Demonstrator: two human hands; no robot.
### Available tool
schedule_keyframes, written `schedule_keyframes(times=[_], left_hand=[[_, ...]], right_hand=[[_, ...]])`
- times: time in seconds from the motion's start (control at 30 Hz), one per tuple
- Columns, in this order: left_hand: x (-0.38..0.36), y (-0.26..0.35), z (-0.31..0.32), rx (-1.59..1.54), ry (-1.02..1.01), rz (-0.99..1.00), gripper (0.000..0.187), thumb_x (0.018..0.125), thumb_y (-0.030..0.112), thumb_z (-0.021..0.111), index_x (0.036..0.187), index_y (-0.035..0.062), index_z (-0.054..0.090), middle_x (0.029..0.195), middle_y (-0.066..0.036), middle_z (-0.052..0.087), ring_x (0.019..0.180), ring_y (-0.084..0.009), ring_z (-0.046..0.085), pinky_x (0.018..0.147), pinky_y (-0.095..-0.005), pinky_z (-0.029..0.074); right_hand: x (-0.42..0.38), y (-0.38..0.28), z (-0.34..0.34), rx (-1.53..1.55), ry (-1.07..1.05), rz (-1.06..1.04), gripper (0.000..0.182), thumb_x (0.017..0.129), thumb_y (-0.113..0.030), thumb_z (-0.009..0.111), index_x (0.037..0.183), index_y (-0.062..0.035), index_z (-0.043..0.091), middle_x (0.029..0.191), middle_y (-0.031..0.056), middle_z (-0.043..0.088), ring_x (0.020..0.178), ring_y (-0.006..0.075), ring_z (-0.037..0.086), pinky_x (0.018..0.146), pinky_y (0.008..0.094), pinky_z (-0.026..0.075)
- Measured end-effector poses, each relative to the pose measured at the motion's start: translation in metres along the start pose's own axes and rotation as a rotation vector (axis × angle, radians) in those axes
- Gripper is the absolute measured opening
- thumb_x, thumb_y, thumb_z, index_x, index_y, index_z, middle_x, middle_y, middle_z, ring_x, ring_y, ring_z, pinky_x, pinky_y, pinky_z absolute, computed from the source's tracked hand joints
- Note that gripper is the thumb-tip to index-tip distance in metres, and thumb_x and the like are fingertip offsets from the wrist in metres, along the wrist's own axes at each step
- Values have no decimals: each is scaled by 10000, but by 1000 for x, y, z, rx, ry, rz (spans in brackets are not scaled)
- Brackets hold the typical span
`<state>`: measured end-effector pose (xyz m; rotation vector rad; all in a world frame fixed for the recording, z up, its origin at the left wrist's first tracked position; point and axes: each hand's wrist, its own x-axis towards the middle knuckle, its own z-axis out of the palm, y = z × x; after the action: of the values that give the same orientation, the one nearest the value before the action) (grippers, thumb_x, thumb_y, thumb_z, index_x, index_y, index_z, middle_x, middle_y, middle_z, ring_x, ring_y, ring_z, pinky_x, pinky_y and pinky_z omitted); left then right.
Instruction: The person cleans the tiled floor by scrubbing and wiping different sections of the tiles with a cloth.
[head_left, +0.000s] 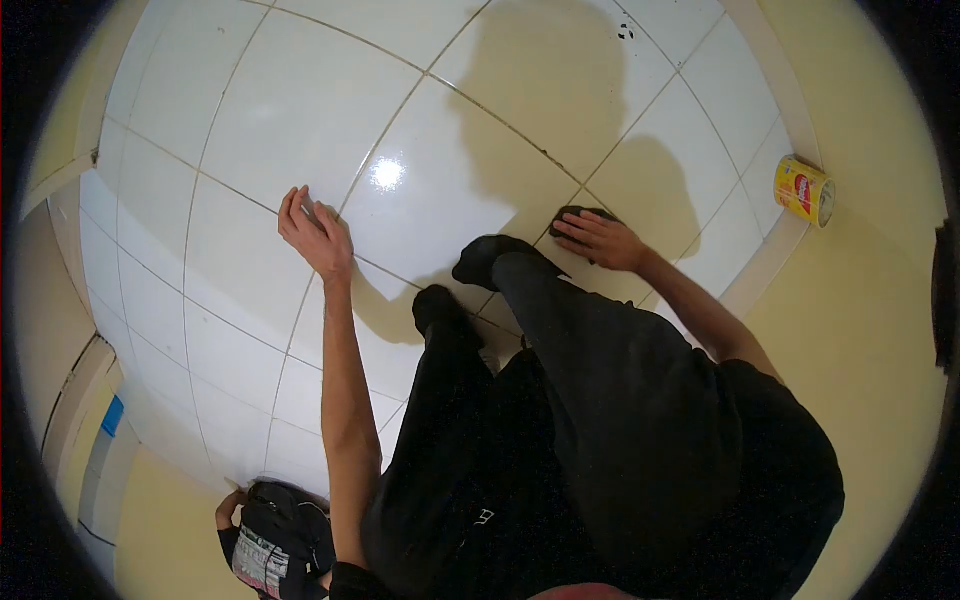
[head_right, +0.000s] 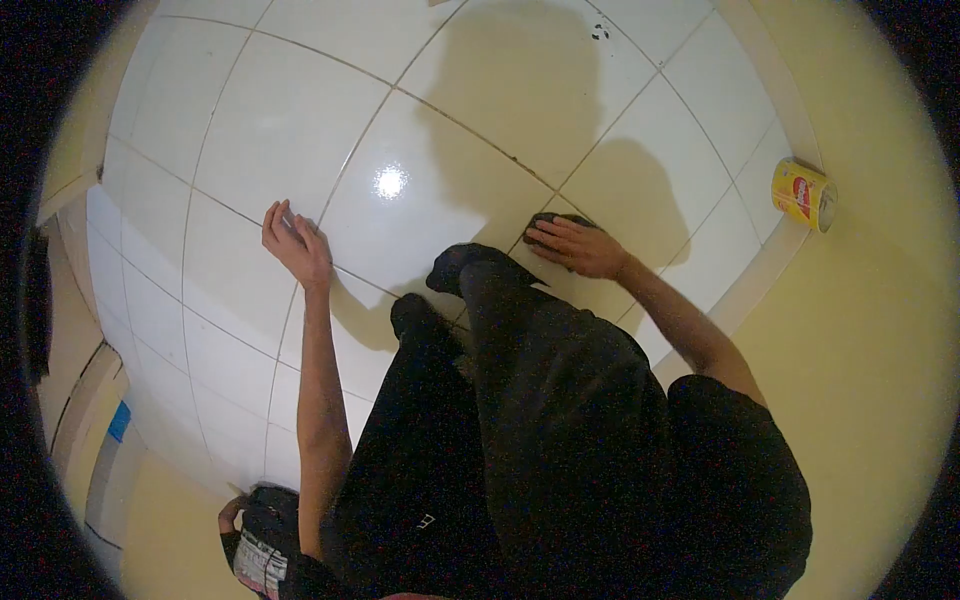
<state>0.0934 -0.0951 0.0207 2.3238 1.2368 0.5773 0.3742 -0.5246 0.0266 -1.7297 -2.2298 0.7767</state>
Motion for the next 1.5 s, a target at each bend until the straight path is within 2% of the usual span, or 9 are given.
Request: schedule_keyframes(times=[0.2,0.37,0.67,0.9,0.97,1.2,1.23,1.33,1.5], left_hand=[[0,-2,1,19,3,25,352,1017,110,535,1355,21,580,1439,-185,498,1342,-367,412,1144,-495,338],[-1,-2,1,5,5,32,360,1009,95,545,1360,19,576,1440,-192,497,1339,-367,416,1143,-490,343],[-2,-3,-1,6,-7,33,369,1008,85,540,1371,26,569,1458,-171,503,1355,-366,416,1150,-493,340],[-2,-4,-1,8,-9,39,374,1001,75,533,1369,22,572,1462,-191,495,1360,-370,412,1155,-497,342],[-1,-4,-1,7,6,43,361,1003,85,535,1357,29,581,1449,-172,513,1355,-363,423,1147,-500,334],[-1,0,-1,20,-8,23,365,1006,90,531,1362,21,576,1445,-189,494,1345,-369,412,1145,-495,342],[-1,1,-1,20,-11,21,365,1007,91,532,1363,21,576,1447,-189,492,1345,-368,411,1144,-495,342],[-1,1,-1,16,-7,17,365,1010,101,533,1364,21,576,1450,-190,488,1346,-368,411,1143,-494,343],[-2,-2,1,-12,17,36,355,1009,111,537,1349,23,590,1451,-156,501,1347,-359,409,1135,-495,340]], right_hand=[[33,71,-30,78,2,-176,806,815,-155,654,1576,-79,398,1695,151,275,1560,351,274,1298,508,235],[70,119,-76,-144,174,28,674,849,-44,644,1504,-72,490,1609,166,406,1481,377,391,1237,489,328],[84,174,-108,-270,394,264,657,871,37,602,1505,-89,489,1631,159,387,1527,347,344,1275,471,291],[27,74,-53,-111,228,24,724,854,-71,647,1549,-115,450,1661,105,372,1543,332,330,1278,487,284],[13,55,-45,-203,-45,87,769,847,-126,669,1571,-122,411,1693,88,302,1561,326,282,1291,493,265],[24,107,-56,-295,67,-202,893,784,-197,736,1593,-131,363,1709,99,253,1569,314,258,1303,450,263],[25,114,-69,-175,-112,-110,893,769,-222,740,1583,-132,383,1705,102,268,1558,317,289,1282,472,303],[33,147,-88,-325,63,-120,852,765,-181,735,1559,-102,438,1676,140,324,1542,325,321,1268,483,324],[47,207,-114,-327,375,186,560,951,-45,555,1509,-90,522,1604,151,428,1483,345,415,1245,466,354]])
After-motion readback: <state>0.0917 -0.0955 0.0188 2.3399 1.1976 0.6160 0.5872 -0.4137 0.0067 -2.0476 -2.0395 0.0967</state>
